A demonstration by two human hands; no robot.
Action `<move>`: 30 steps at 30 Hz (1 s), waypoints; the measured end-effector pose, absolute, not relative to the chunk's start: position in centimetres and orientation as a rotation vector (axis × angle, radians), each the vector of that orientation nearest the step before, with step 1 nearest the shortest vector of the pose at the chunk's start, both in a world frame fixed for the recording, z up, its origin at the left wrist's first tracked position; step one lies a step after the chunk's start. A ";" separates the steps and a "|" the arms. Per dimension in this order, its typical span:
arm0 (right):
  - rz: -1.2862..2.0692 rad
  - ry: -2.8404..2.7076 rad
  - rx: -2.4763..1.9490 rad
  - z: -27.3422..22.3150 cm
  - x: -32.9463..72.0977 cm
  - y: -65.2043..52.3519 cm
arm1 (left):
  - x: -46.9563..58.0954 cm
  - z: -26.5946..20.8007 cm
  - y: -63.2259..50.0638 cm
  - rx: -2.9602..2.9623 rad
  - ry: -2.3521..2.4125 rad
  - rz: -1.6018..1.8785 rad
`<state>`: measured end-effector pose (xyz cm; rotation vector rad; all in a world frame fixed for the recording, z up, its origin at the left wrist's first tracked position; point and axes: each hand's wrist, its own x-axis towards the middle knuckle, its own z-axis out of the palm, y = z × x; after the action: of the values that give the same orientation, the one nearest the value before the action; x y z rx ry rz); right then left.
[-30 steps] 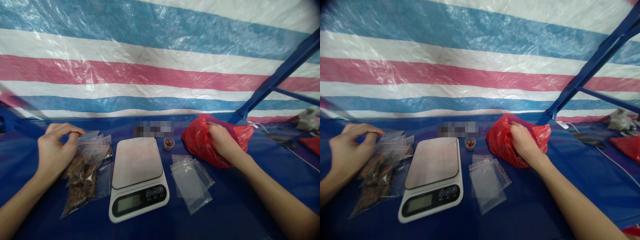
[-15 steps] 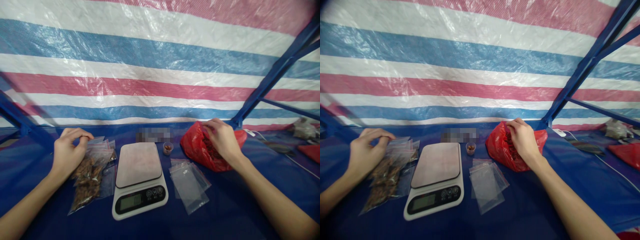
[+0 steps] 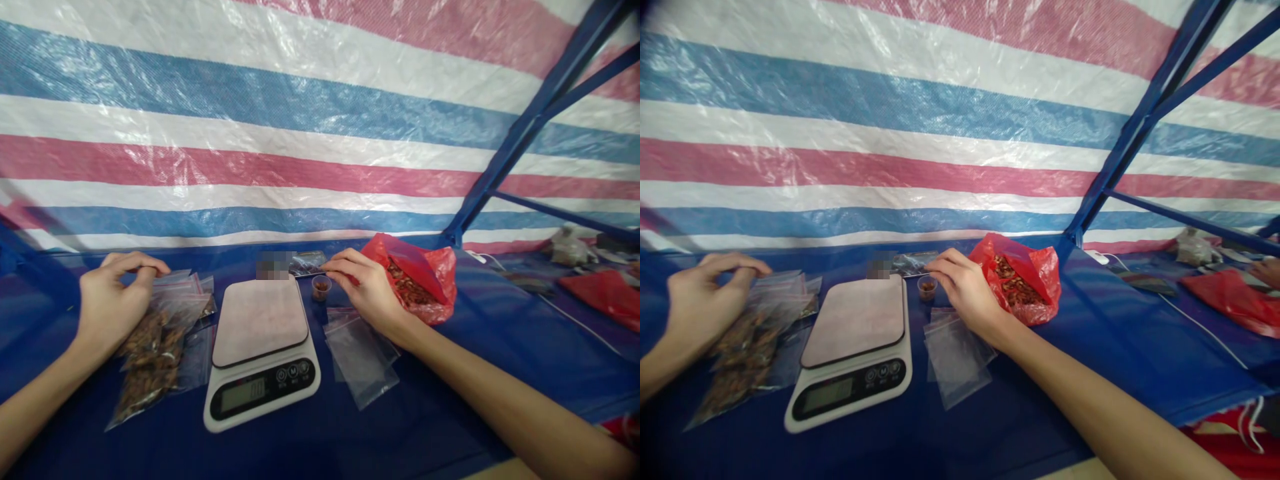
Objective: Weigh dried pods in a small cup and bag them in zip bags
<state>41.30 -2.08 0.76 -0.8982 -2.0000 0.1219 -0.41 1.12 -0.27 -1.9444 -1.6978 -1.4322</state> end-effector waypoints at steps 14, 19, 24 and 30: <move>0.170 -2.197 -0.779 0.7 40.9 -1.8 | 0.3 0.8 0.5 -1.909 -1.775 -1.474; 0.187 -2.204 -0.765 0.7 40.9 -2.0 | 0.0 1.0 0.5 -1.910 -1.757 -1.457; -0.032 -2.084 -0.820 3.0 42.2 -2.9 | 0.0 1.1 0.5 -1.931 -1.725 -1.452; -0.284 -1.889 -1.465 6.8 50.3 -1.7 | 0.2 1.1 0.5 -1.914 -1.751 -1.454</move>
<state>50.29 -1.71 6.82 -1.4651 -1.8889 -0.2835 0.23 0.46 1.08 -1.9141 -1.7510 -1.4544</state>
